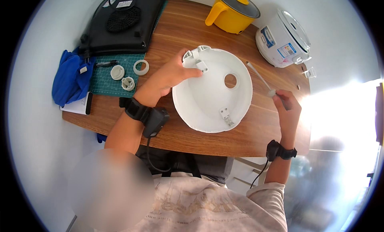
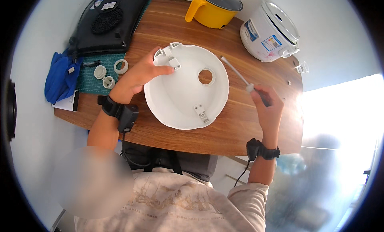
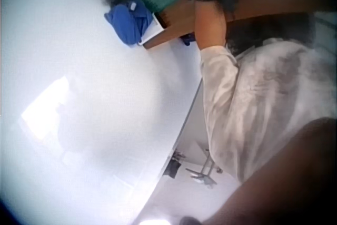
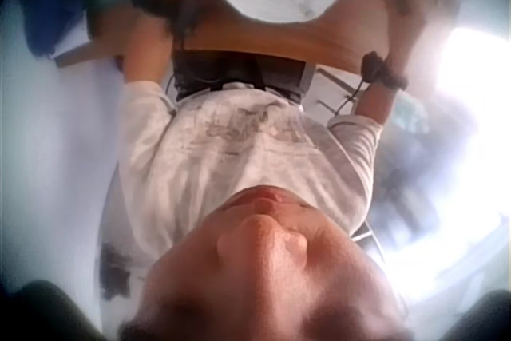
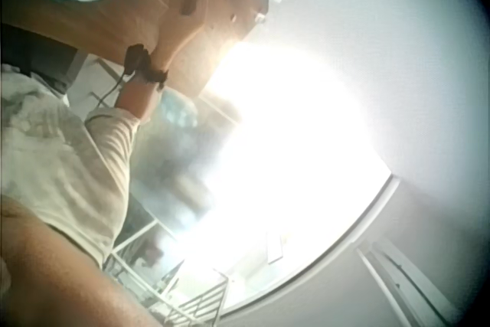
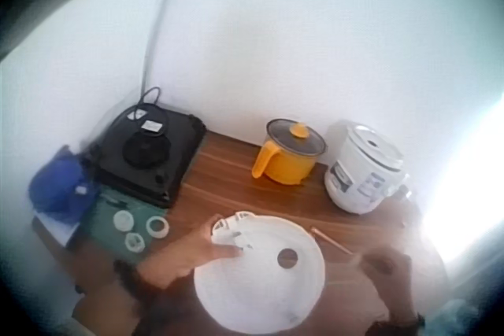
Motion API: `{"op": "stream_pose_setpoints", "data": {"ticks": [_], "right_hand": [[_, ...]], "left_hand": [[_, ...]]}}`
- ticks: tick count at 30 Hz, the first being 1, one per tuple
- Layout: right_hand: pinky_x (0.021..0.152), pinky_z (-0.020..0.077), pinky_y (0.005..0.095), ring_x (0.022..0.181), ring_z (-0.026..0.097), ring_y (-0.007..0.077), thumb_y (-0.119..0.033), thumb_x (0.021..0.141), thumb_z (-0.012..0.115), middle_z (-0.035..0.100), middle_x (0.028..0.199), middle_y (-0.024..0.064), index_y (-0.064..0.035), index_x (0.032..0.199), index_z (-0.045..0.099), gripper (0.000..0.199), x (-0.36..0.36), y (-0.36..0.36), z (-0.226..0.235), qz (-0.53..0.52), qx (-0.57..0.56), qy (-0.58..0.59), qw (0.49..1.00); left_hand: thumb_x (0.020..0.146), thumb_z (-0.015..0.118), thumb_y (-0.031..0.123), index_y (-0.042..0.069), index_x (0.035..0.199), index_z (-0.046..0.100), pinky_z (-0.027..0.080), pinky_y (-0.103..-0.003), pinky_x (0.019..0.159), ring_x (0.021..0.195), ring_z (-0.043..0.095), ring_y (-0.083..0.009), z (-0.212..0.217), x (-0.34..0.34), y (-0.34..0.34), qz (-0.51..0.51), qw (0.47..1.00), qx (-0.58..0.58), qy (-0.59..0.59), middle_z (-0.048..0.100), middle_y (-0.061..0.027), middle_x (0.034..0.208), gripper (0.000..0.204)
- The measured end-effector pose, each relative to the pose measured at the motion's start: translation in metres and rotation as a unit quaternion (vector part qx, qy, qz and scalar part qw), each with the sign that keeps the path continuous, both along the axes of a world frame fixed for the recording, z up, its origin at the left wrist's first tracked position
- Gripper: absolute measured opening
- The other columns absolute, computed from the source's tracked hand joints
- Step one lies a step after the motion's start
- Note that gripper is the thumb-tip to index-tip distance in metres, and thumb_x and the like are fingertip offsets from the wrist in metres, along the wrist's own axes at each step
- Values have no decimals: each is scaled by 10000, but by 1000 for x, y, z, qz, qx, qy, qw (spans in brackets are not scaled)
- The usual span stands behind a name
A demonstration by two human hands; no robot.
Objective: The person uses a screwdriver to remove screws from a black electronic device and then from a white appliance lid. They remove small plastic components from the lid and place them on the table.
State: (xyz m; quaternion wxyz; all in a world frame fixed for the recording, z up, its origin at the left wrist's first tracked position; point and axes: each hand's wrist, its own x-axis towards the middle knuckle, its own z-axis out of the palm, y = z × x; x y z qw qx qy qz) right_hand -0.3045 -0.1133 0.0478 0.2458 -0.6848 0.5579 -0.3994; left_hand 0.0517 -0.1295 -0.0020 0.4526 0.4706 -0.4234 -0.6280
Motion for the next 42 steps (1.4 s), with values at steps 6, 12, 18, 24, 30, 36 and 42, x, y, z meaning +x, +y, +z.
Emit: {"op": "stream_pose_setpoints", "data": {"ticks": [6,12,18,24,30,36,42], "right_hand": [[797,530,313,871,707,200,-118,855,733,740,957,110,-31,1076,697,240,-31,-43,-37,-35,20,118,992],[779,545,347,834,730,243,-109,837,698,745,901,129,-42,1061,704,234,-18,-55,-44,-76,44,164,982],[774,543,384,856,724,287,-129,844,689,737,900,145,-32,1022,711,203,-9,-60,-46,-7,-22,230,973],[768,543,355,858,714,290,-105,870,668,731,964,138,-43,1019,707,166,75,-35,25,117,-63,216,967],[708,538,388,805,689,315,-83,871,653,710,898,122,-59,1006,691,142,129,-45,39,299,-60,253,918],[676,522,433,785,675,326,-67,870,620,688,813,137,-69,999,672,139,162,-54,15,351,-109,337,867],[695,516,440,804,661,343,-64,868,614,678,803,143,-47,911,679,79,169,-50,15,352,-112,308,877]], "left_hand": [[776,807,87,12,1352,467,562,-364,912,1070,668,-230,-2,0,-6,-8,1000,11,-13,650,-138,1198,673],[765,809,90,-26,1370,431,557,-365,910,1088,656,-247,-2,3,-4,-5,1000,11,5,631,-162,1213,723],[760,825,102,0,1375,449,562,-361,907,1076,667,-236,-3,0,-4,-6,1000,16,20,646,-144,1205,728],[760,823,99,8,1377,455,562,-357,906,1072,667,-229,-4,4,-3,-7,1000,28,7,643,-134,1221,724],[763,814,83,14,1375,458,560,-349,910,1068,669,-232,-7,2,-6,-3,999,28,15,639,-137,1228,712],[760,800,61,12,1362,461,561,-346,906,1070,665,-223,-1,2,-6,-10,999,43,7,643,-134,1191,693],[766,764,26,9,1349,463,563,-339,884,1039,666,-212,8,-1,0,-3,999,31,11,640,-127,1161,656]]}}
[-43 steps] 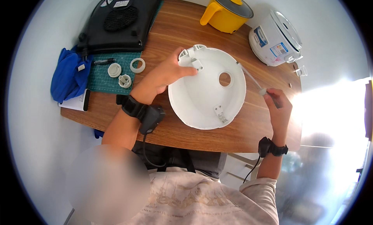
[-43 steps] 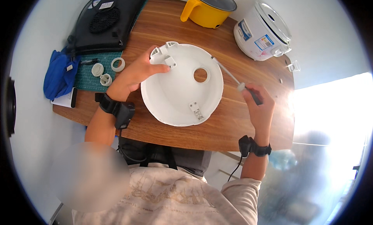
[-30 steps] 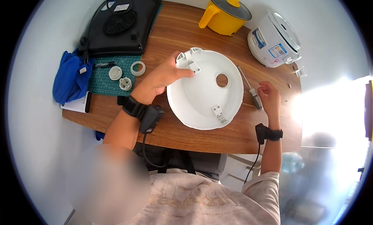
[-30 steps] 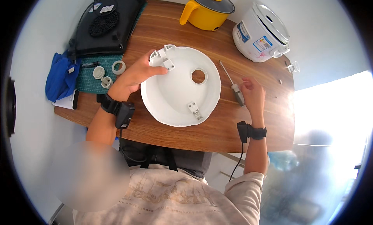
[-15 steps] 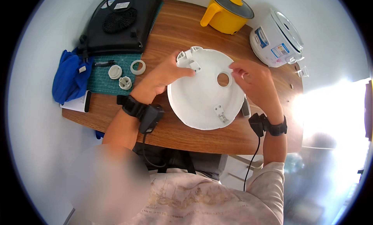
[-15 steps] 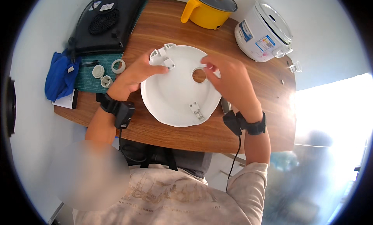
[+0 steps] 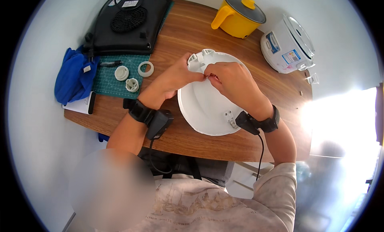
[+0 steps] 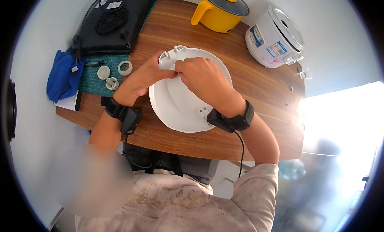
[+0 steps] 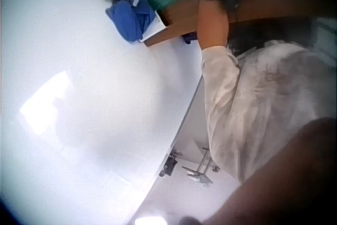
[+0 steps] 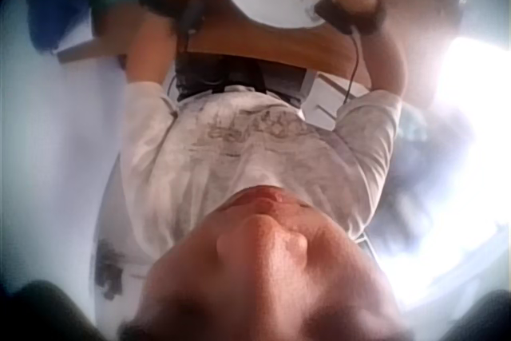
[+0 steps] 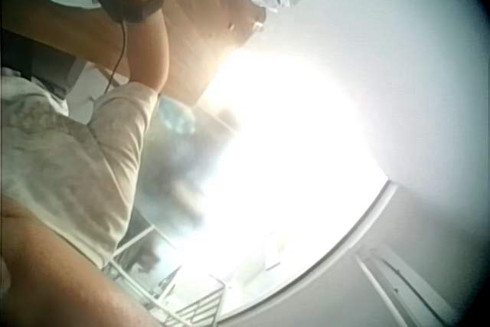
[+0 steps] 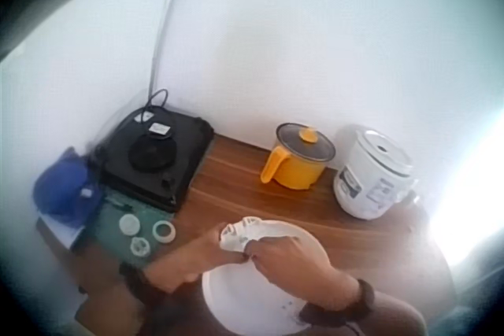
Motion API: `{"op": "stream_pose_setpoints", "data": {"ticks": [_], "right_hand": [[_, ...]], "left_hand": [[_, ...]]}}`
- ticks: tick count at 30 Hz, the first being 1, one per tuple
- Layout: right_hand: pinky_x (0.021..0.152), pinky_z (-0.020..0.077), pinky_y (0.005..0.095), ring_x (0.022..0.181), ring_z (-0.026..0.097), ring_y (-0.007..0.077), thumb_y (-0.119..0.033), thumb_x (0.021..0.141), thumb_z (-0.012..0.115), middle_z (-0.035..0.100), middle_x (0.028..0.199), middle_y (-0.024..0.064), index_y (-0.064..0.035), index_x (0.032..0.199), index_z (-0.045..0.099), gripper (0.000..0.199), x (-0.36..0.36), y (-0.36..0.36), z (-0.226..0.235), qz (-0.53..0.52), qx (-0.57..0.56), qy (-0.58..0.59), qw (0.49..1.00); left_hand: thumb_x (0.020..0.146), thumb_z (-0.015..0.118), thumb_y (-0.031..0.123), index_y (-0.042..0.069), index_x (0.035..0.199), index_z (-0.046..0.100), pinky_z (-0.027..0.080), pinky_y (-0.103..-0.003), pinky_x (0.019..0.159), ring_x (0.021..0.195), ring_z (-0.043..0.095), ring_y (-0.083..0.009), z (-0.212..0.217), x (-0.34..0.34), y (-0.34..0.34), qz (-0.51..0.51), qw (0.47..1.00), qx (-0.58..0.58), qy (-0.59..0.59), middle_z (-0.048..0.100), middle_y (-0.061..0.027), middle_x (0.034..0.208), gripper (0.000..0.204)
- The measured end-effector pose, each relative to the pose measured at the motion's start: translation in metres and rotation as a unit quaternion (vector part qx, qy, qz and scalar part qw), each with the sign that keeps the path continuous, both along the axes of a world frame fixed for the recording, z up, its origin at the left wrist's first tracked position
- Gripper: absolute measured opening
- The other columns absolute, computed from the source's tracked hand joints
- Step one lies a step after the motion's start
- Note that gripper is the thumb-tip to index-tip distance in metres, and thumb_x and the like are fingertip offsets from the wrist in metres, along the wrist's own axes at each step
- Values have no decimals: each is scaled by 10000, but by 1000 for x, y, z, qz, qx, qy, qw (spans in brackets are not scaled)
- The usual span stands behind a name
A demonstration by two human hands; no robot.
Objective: The person uses a screwdriver to remove screws from a black electronic device and then from a white appliance lid. They remove small plastic components from the lid and place them on the table.
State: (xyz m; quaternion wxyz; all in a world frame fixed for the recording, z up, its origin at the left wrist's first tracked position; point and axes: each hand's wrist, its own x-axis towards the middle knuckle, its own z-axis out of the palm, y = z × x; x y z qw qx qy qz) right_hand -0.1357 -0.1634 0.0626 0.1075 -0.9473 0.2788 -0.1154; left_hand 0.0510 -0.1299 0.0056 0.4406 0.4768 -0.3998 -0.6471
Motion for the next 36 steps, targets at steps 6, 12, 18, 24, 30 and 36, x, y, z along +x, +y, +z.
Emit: {"op": "stream_pose_setpoints", "data": {"ticks": [6,12,18,24,30,36], "right_hand": [[724,512,434,823,658,336,-70,866,624,679,860,135,-28,892,684,78,1,3,4,-25,9,-9,1000],[717,515,416,802,663,317,-86,847,651,694,860,126,-38,900,704,89,2,2,6,-46,39,-20,998],[687,521,384,715,659,296,-99,819,693,692,760,111,-47,871,718,78,2,2,5,-82,52,-45,994],[677,523,375,687,657,277,-108,813,708,681,720,101,-47,858,719,77,1,1,7,-68,35,-53,996],[663,517,377,676,651,282,-123,822,709,676,709,107,-44,821,704,79,2,3,10,-68,19,-44,997],[641,505,389,678,643,297,-139,844,692,672,734,107,-52,820,659,97,-2,1,8,-50,-1,-10,999]], "left_hand": [[809,727,63,14,1370,437,551,-339,912,1096,640,-212,5,0,3,-2,999,14,44,605,-135,1224,633],[852,697,110,18,1384,415,549,-342,925,1105,638,-216,3,3,3,-12,996,11,93,589,-135,1252,609],[860,699,143,21,1403,394,557,-352,915,1108,639,-221,6,2,4,-19,997,7,79,585,-142,1260,634],[856,705,160,24,1419,382,556,-352,914,1105,639,-225,9,0,7,-16,996,-1,87,579,-151,1268,663],[857,702,163,26,1426,377,551,-343,919,1108,635,-226,10,0,7,-20,996,-3,87,576,-158,1266,669],[848,708,206,-28,1399,341,562,-333,871,1078,642,-242,12,-1,9,-20,996,-19,84,571,-187,1213,702]]}}
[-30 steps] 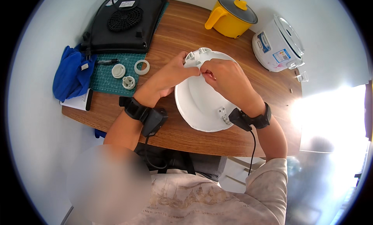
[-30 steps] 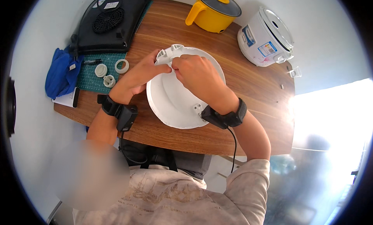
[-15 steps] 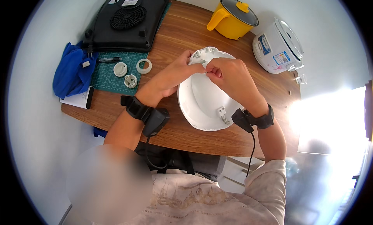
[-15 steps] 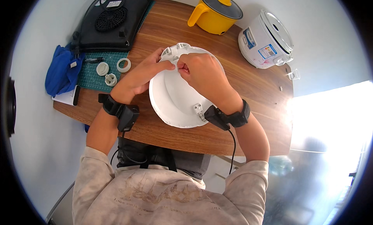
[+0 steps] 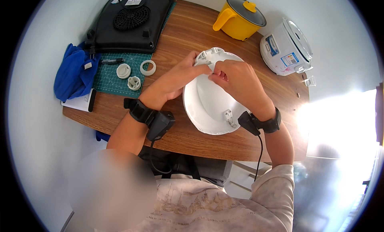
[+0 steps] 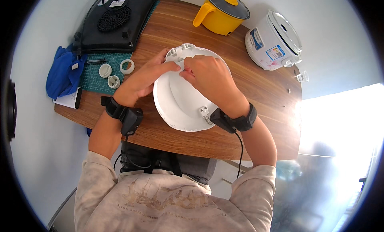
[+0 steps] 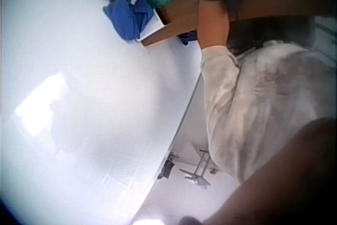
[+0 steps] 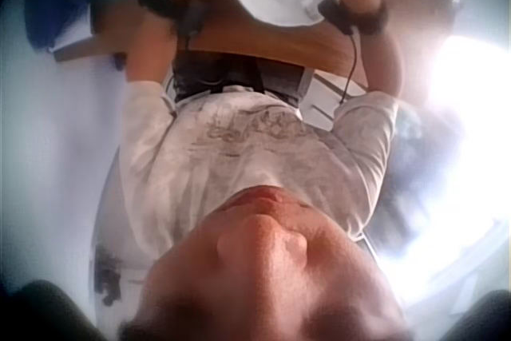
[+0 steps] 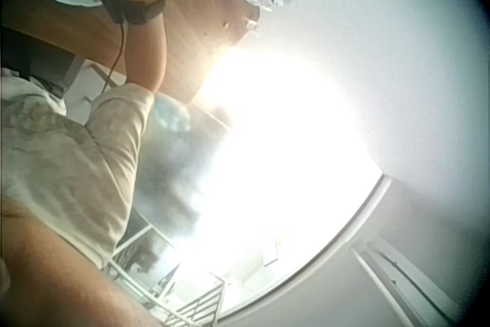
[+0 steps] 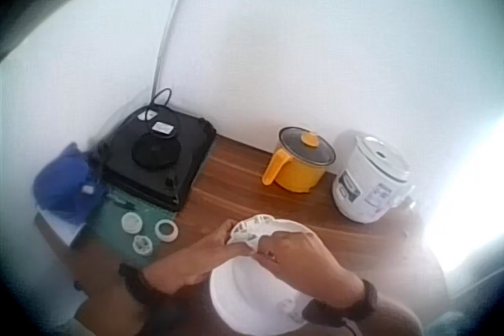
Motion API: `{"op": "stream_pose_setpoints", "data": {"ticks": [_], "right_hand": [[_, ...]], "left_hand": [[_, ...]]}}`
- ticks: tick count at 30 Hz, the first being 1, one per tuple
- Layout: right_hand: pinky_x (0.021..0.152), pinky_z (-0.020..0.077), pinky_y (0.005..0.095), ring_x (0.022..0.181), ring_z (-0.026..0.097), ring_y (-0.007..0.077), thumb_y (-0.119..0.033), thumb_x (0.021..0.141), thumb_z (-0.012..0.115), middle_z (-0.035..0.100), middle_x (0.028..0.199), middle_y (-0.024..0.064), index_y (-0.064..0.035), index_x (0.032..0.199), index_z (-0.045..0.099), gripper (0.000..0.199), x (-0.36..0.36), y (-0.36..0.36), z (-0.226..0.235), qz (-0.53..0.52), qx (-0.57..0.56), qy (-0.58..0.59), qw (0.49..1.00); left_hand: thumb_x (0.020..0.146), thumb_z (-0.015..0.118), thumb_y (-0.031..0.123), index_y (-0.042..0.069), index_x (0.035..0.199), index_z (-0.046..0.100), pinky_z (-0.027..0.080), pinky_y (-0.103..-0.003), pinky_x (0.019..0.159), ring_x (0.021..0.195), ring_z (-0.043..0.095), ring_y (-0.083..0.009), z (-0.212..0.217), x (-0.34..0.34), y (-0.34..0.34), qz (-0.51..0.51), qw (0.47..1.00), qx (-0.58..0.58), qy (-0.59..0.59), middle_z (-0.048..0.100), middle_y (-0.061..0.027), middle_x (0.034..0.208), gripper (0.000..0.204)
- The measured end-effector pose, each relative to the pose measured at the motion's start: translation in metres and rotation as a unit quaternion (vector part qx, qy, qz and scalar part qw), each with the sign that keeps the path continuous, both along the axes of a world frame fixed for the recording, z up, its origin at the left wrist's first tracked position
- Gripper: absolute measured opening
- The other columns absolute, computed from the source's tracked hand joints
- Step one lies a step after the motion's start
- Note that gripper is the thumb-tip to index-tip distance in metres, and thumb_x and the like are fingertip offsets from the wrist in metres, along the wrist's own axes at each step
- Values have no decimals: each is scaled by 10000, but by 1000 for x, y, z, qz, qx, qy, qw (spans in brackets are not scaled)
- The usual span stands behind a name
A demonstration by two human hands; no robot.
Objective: The person uses a screwdriver to remove screws from a black electronic device and then from a white appliance lid. They remove small plastic components from the lid and place them on the table.
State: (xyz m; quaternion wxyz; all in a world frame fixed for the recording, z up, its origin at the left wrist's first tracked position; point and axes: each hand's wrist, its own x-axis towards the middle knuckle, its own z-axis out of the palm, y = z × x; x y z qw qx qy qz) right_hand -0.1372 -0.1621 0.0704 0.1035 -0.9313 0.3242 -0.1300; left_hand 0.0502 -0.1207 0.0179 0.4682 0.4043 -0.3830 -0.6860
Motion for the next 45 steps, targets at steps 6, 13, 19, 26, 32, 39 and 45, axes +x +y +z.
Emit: {"op": "stream_pose_setpoints", "data": {"ticks": [6,13,19,26,32,39,45], "right_hand": [[642,505,394,715,645,299,-122,866,654,663,771,92,-45,881,628,82,-1,4,-2,26,-13,-32,999],[636,507,402,713,651,301,-134,887,639,665,781,96,-39,864,628,98,1,4,-2,17,-70,31,997],[620,505,395,698,650,295,-133,889,637,665,778,100,-48,849,629,95,-1,4,-3,29,-42,-22,998],[616,499,400,688,640,294,-127,877,635,661,773,98,-54,847,630,79,-1,-1,-7,40,-79,32,996],[598,503,401,689,647,286,-114,869,633,667,796,101,-41,889,638,76,-3,1,-4,46,-69,5,997],[629,531,369,734,667,283,-89,854,630,656,795,96,-34,893,636,69,1,2,-4,67,-114,47,990],[653,538,373,745,670,294,-84,852,624,663,808,110,-26,891,636,71,2,0,-6,59,-121,68,988]], "left_hand": [[859,712,185,40,1425,375,554,-348,920,1116,633,-226,-3,1,-1,-5,1000,21,15,572,-153,1272,674],[860,707,185,9,1404,371,555,-341,905,1102,635,-226,-2,0,-2,-4,1000,14,13,573,-159,1251,663],[857,700,184,-17,1400,355,556,-338,894,1095,634,-231,-3,0,-1,-2,1000,5,30,572,-173,1234,674],[849,700,192,-44,1383,354,553,-335,878,1074,633,-233,-6,0,-2,-2,1000,-6,10,576,-182,1202,678],[843,710,207,-52,1388,343,554,-338,865,1072,636,-241,-5,0,-3,-9,1000,8,19,575,-191,1203,706],[871,697,165,22,1401,378,554,-353,917,1113,635,-221,-6,0,-2,-1,1000,13,10,579,-149,1260,634],[859,705,168,23,1396,390,551,-358,933,1122,633,-231,-5,-3,-2,-7,1000,18,-6,577,-151,1265,640]]}}
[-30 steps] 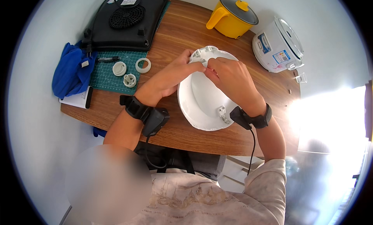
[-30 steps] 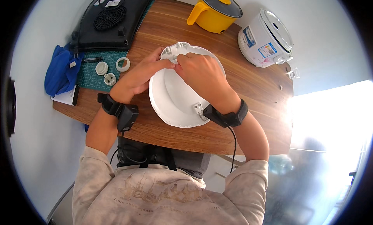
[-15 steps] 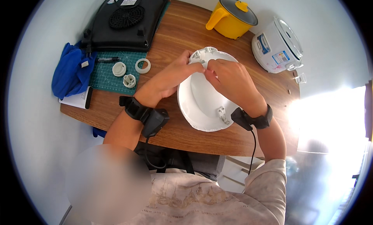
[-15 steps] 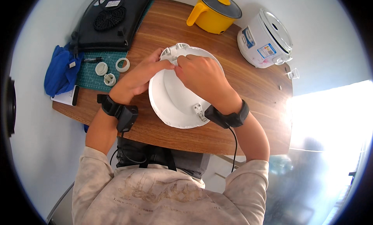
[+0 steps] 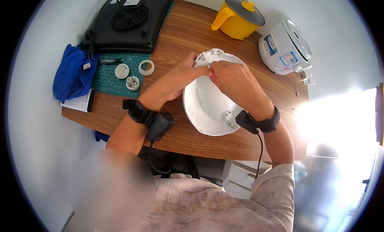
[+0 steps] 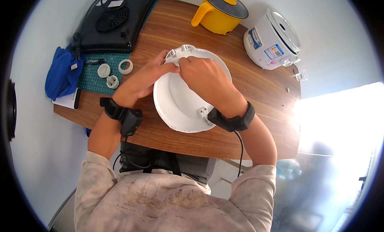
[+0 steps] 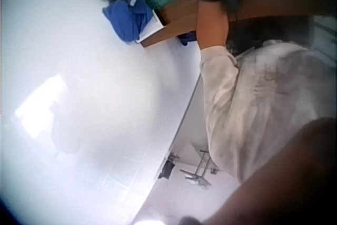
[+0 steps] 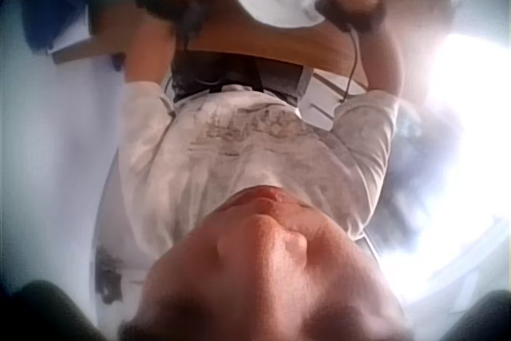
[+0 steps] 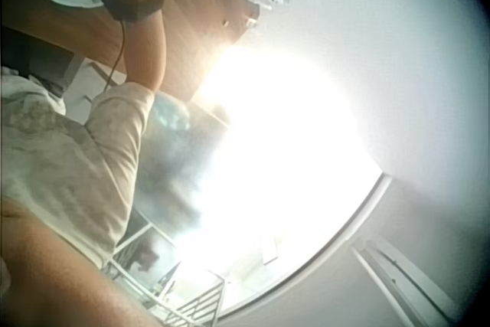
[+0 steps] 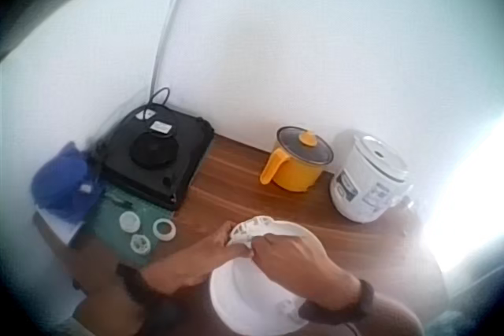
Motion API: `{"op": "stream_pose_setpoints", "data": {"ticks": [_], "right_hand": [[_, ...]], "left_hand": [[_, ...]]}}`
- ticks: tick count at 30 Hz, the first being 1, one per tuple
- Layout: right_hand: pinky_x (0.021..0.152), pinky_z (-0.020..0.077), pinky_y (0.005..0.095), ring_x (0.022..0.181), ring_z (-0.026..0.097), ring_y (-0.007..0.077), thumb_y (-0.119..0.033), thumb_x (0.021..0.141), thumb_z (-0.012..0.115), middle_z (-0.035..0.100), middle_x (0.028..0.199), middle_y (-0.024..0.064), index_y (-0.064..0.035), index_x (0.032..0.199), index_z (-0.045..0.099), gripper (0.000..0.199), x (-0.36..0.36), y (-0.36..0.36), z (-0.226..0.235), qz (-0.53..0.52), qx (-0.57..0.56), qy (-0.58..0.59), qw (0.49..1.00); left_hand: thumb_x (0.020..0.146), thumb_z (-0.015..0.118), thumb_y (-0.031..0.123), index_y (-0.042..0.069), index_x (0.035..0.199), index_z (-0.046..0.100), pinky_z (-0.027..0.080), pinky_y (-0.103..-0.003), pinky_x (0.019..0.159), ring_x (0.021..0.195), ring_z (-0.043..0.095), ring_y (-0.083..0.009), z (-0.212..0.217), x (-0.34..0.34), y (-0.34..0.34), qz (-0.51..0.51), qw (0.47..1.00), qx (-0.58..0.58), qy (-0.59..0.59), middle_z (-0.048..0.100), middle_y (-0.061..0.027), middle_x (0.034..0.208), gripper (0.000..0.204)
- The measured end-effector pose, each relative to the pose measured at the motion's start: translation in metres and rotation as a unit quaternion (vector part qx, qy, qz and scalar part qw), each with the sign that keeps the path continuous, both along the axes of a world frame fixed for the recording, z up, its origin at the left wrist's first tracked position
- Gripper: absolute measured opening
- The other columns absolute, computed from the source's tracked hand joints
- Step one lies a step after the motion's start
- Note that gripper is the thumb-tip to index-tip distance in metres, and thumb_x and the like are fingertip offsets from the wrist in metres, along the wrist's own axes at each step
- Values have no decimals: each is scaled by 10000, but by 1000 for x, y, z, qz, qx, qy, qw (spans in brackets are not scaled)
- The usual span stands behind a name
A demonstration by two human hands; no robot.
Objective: The person uses a screwdriver to remove screws from a black electronic device and then from a white appliance lid. They remove small plastic components from the lid and place them on the table.
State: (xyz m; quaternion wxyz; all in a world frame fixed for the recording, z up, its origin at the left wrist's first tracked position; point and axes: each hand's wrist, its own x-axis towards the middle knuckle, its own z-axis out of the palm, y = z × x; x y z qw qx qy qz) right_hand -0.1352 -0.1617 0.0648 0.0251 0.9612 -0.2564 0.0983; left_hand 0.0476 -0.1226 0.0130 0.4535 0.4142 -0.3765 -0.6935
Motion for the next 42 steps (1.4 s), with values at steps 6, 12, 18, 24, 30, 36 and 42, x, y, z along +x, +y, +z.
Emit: {"op": "stream_pose_setpoints", "data": {"ticks": [6,12,18,24,30,36,42], "right_hand": [[657,537,389,760,675,306,-50,847,621,662,815,127,-5,901,638,72,1,3,8,13,51,-14,999],[698,485,453,774,622,370,-106,902,604,640,832,164,-13,899,609,93,-4,4,10,3,62,-20,998],[653,540,391,758,682,303,-43,852,627,672,807,134,15,893,632,71,-5,9,6,-15,6,10,1000],[648,529,411,751,683,303,-178,905,659,689,799,145,-38,921,646,141,-29,13,29,-136,98,-142,976],[680,521,415,756,679,317,-225,899,670,684,804,166,-31,944,639,201,-134,-1,-5,-357,78,-122,923],[701,524,423,776,668,346,-281,875,702,699,832,163,-32,995,660,279,-140,39,-37,-330,253,-106,903],[735,522,421,813,667,354,-318,826,713,708,855,164,-13,1053,668,383,-122,46,-36,-342,322,-104,877]], "left_hand": [[853,705,166,26,1390,390,549,-354,927,1105,631,-231,0,2,0,0,1000,3,1,574,-148,1248,638],[850,686,135,41,1387,382,527,-361,949,1141,607,-235,11,-3,8,3,1000,-18,-17,559,-148,1241,624],[814,624,39,57,1407,373,520,-351,934,1098,612,-228,9,-2,10,3,999,-41,-17,556,-137,1239,644],[820,613,35,56,1399,421,498,-346,969,1150,583,-210,4,4,5,17,999,-36,-5,571,-117,1250,611],[864,627,130,25,1426,430,475,-347,1018,1209,571,-229,10,8,1,40,999,-22,-18,569,-130,1317,605],[914,633,253,9,1427,435,479,-341,1002,1206,574,-229,2,14,-5,39,999,1,18,573,-130,1321,602],[963,600,309,-2,1286,578,501,-312,926,1080,633,-180,2,16,-9,30,998,12,45,655,-108,1183,449]]}}
